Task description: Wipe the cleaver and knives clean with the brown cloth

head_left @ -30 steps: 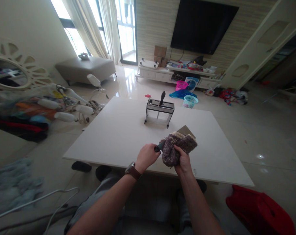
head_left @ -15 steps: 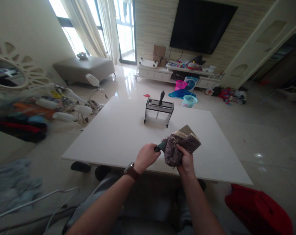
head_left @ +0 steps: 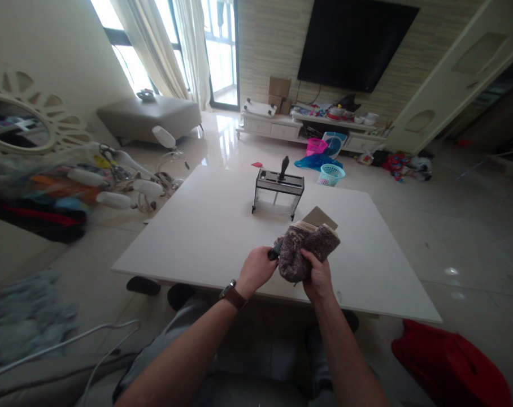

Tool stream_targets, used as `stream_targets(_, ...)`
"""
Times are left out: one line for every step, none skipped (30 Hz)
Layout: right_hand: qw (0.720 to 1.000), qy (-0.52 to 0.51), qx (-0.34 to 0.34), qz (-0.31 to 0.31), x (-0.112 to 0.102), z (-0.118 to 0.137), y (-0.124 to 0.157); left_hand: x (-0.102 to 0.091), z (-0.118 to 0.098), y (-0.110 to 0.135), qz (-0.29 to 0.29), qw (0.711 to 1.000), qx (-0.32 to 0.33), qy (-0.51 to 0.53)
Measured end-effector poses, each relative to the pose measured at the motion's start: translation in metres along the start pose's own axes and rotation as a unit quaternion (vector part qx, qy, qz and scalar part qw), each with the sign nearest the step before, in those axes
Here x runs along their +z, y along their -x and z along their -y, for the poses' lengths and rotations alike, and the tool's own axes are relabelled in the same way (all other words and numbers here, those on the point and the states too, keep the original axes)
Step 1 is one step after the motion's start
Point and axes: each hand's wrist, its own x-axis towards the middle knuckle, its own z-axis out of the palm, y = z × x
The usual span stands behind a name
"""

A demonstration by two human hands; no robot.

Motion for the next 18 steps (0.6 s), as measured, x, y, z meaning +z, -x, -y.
stream_targets(1.000,-0.001,0.003,0.004,0.001,0.001,0.001,0.001,-0.001,-0.001,-0.003,1.000,0.000,0.020)
stream_targets(1.000,-0.003,0.008,0.006,0.002,0.003,0.002,0.002,-0.001,-0.001,-0.007,0.999,-0.001,0.034)
stream_targets(1.000,-0.006,0.014,0.007,0.003,0.004,0.002,0.002,-0.002,-0.002,-0.011,0.999,-0.003,0.044)
stream_targets(1.000,-0.008,0.020,0.009,0.005,0.005,0.003,0.003,-0.003,-0.002,-0.015,0.999,-0.004,0.050)
stream_targets(1.000,-0.010,0.024,0.014,0.005,0.005,0.005,0.003,-0.004,-0.002,-0.019,0.998,-0.004,0.054)
stream_targets(0.999,-0.010,0.025,0.024,0.006,0.005,0.006,0.004,-0.005,-0.002,-0.022,0.998,-0.003,0.058)
stream_targets(0.999,-0.007,0.023,0.036,0.007,0.005,0.007,0.004,-0.006,-0.002,-0.024,0.998,-0.001,0.061)
stream_targets(0.999,-0.002,0.018,0.050,0.007,0.005,0.009,0.004,-0.007,-0.002,-0.025,0.998,0.002,0.065)
stream_targets(0.998,0.005,0.012,0.064,0.007,0.004,0.010,0.005,-0.008,-0.002,-0.024,0.997,0.005,0.070)
stream_targets(0.997,0.013,0.006,0.077,0.007,0.003,0.011,0.006,-0.008,-0.002,-0.022,0.997,0.009,0.075)
stream_targets(0.996,0.019,-0.001,0.085,0.006,0.002,0.011,0.006,-0.009,-0.002,-0.018,0.997,0.012,0.080)
stream_targets(0.996,0.024,-0.008,0.085,0.005,0.001,0.010,0.007,-0.009,-0.002,-0.015,0.996,0.016,0.085)
stream_targets(0.996,0.029,-0.012,0.078,0.003,-0.001,0.010,0.008,-0.009,-0.002,-0.013,0.996,0.019,0.087)
stream_targets(0.997,0.034,-0.013,0.064,0.002,-0.002,0.009,0.009,-0.008,-0.002,-0.011,0.996,0.022,0.088)
stream_targets(0.998,0.040,-0.009,0.045,0.000,-0.003,0.007,0.010,-0.008,-0.001,-0.008,0.996,0.024,0.087)
stream_targets(0.999,0.045,-0.003,0.025,-0.001,-0.004,0.006,0.011,-0.007,-0.001,-0.004,0.996,0.024,0.084)
stream_targets(0.999,0.050,0.003,0.007,-0.003,-0.005,0.005,0.011,-0.007,-0.001,0.002,0.996,0.024,0.081)
stream_targets(0.999,0.053,0.006,-0.005,-0.004,-0.005,0.004,0.011,-0.006,-0.002,0.008,0.997,0.023,0.076)
